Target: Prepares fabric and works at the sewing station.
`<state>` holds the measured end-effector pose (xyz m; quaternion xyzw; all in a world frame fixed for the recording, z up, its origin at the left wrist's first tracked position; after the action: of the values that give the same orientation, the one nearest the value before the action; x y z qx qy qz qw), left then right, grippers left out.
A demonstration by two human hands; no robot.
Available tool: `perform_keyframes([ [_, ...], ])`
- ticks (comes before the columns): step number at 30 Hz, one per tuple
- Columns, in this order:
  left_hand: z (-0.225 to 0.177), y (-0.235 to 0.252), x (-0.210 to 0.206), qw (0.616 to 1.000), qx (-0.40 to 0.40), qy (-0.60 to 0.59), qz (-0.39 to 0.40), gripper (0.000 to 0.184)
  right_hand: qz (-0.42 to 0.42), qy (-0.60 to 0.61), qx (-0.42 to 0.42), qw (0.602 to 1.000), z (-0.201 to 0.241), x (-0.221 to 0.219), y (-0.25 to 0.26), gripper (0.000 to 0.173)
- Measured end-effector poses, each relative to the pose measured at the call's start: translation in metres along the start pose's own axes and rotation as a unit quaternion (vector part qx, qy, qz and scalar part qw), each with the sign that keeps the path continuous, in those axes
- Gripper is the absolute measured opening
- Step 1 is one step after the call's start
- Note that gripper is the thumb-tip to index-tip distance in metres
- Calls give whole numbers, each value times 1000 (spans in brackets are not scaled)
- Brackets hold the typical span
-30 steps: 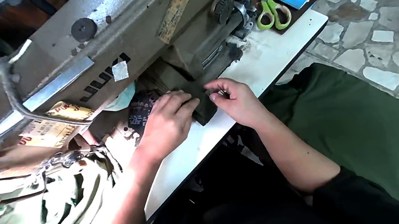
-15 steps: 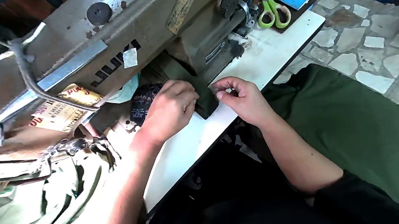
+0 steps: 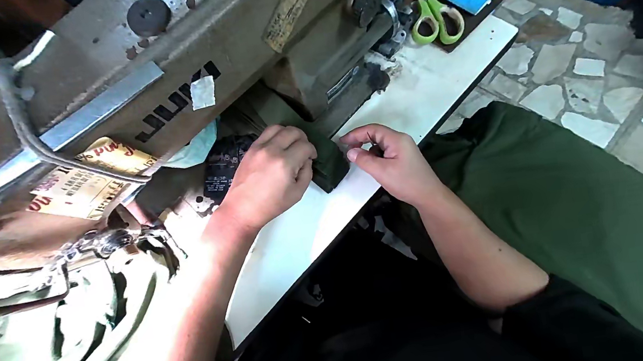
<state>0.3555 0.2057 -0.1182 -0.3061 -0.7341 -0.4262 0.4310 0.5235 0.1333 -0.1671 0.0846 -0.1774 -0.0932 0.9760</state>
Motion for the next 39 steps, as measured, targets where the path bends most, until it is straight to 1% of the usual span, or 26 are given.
perform_keyframes([
  [3, 1, 2, 2, 1000, 9, -20, 12, 18, -17, 9, 37, 999, 2, 0, -1, 16],
  [5, 2, 4, 3, 999, 23, -34, 18, 18, -22, 20, 87, 996, 5, -2, -4, 15],
  [7, 4, 6, 4, 997, 48, -52, 19, 18, -19, 23, 149, 988, 9, -5, -6, 18],
  [9, 6, 7, 4, 994, 78, -74, 15, 17, -8, 7, 195, 981, 12, -10, -7, 21],
  [11, 8, 8, 4, 990, 106, -91, 11, 17, 4, -26, 210, 977, 13, -15, -7, 25],
  [13, 9, 8, 3, 986, 133, -104, 7, 16, 16, -68, 207, 976, 11, -19, -7, 29],
  [16, 13, 8, 3, 974, 181, -133, -2, 15, 22, -102, 210, 972, 9, -21, -6, 29],
  [17, 15, 8, 2, 964, 216, -157, -11, 15, 23, -107, 212, 971, 9, -22, -6, 29],
  [18, 17, 5, 2, 941, 270, -201, -29, 14, 26, -110, 212, 971, 9, -22, -6, 29],
  [19, 20, 2, 2, 901, 335, -267, -67, 12, 31, -110, 210, 971, 9, -21, -6, 29],
  [20, 22, -3, 2, 850, 389, -332, -127, 9, 35, -109, 209, 971, 11, -20, -5, 29],
  [21, 24, -9, 3, 802, 418, -383, -190, 8, 33, -105, 212, 971, 13, -17, -3, 27],
  [22, 25, -15, 3, 768, 423, -411, -251, 9, 22, -102, 221, 970, 18, -13, 2, 24],
  [23, 24, -21, 4, 755, 408, -417, -301, 11, 10, -98, 232, 968, 25, -10, 9, 22],
  [24, 21, -26, 6, 758, 380, -410, -336, 13, 5, -91, 242, 966, 34, -9, 18, 20],
  [25, 16, -29, 7, 772, 348, -393, -359, 14, 15, -83, 248, 965, 43, -11, 29, 20],
  [27, 2, -30, 17, 806, 273, -348, -393, 15, 86, -101, 232, 964, 58, -27, 56, 20],
  [29, -15, -27, 36, 838, 188, -300, -415, 18, 175, -172, 167, 955, 65, -49, 85, 21],
  [31, -32, -30, 62, 856, 113, -270, -425, 19, 235, -247, 78, 937, 68, -64, 105, 26],
  [32, -42, -37, 79, 853, 93, -273, -435, 17, 252, -279, 46, 925, 69, -71, 110, 26],
  [33, -53, -48, 98, 839, 76, -290, -454, 14, 267, -306, 18, 914, 72, -76, 112, 29],
  [35, -77, -84, 134, 792, 64, -347, -498, 5, 279, -339, 0, 899, 78, -81, 111, 25],
  [36, -90, -101, 146, 775, 76, -377, -502, 9, 276, -350, 7, 895, 80, -82, 108, 24],
  [37, -101, -114, 154, 784, 91, -379, -482, 10, 273, -352, 14, 895, 82, -81, 106, 25],
  [38, -111, -120, 158, 815, 104, -356, -446, 7, 262, -339, 32, 903, 87, -78, 100, 27],
  [39, -118, -119, 156, 849, 135, -317, -400, 4, 245, -298, 62, 921, 94, -73, 91, 29],
])
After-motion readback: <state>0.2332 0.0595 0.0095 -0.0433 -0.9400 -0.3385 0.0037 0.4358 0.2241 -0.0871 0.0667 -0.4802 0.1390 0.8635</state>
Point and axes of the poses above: each hand's wrist, its own y-axis towards the middle knuckle, its own x-axis out of the back of the hand, z = x × y, the point moved 5 cm from there along y, towards the middle knuckle, and after that the axes turned 5 degrees about x, right-handed, at the moved point
